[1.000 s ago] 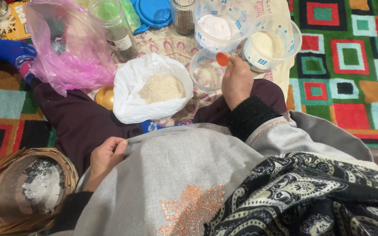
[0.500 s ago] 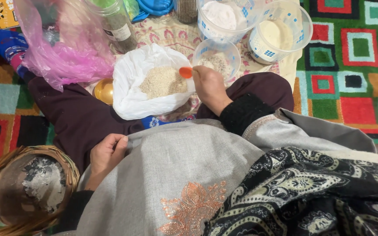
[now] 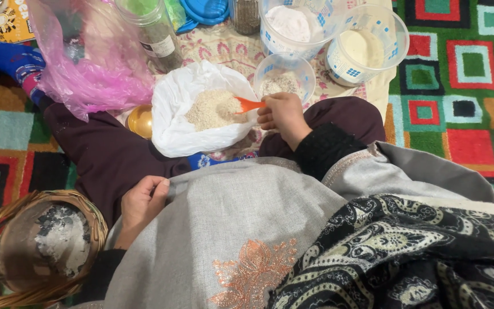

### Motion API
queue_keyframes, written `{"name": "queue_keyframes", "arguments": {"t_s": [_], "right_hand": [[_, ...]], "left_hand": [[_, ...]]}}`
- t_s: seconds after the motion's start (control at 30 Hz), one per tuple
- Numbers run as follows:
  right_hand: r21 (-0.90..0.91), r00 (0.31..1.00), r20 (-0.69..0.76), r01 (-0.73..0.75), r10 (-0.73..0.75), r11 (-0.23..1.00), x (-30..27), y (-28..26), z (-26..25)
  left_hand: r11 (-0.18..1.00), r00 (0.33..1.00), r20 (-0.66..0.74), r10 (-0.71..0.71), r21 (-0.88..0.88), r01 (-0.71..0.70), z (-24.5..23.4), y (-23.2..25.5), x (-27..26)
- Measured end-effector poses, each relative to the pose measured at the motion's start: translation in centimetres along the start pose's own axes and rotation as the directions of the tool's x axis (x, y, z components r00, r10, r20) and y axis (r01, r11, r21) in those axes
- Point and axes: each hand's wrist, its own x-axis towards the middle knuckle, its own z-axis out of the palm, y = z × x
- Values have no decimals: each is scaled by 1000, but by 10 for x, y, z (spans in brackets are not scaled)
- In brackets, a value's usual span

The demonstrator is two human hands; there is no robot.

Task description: The person scoops rice from a white plastic bag using an orange plastic spoon and transfers it into a clear plastic container. The person repeats this action multiple times, gradually filling the container.

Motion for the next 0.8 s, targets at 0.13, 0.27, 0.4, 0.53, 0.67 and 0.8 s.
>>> {"name": "queue_keyframes", "arguments": {"t_s": [0.13,0.27,0.4,0.53,0.67,0.8], "right_hand": [[113,996,54,-78,72,991,9,5,-10],[242,987,97,-147,127,959,3,-5,-18],[345,998,29,-57,50,937,9,-6,-36],[323,977,-177,176,-123,930,38,13,-53],[-372,787,-254,458,-563,808,50,28,-61],[-544,582,-177,614,-794,572,31,21,-52]], "left_hand": [[999,999,12,-39,-5,39,-1,6,0],[998,998,11,-59,-29,59,2,-3,3],[996,996,18,-87,-11,87,3,-2,3],[991,991,29,-133,-30,133,2,7,2],[991,991,44,-127,-28,129,0,10,3],[992,991,27,-129,-7,129,2,6,2]]}}
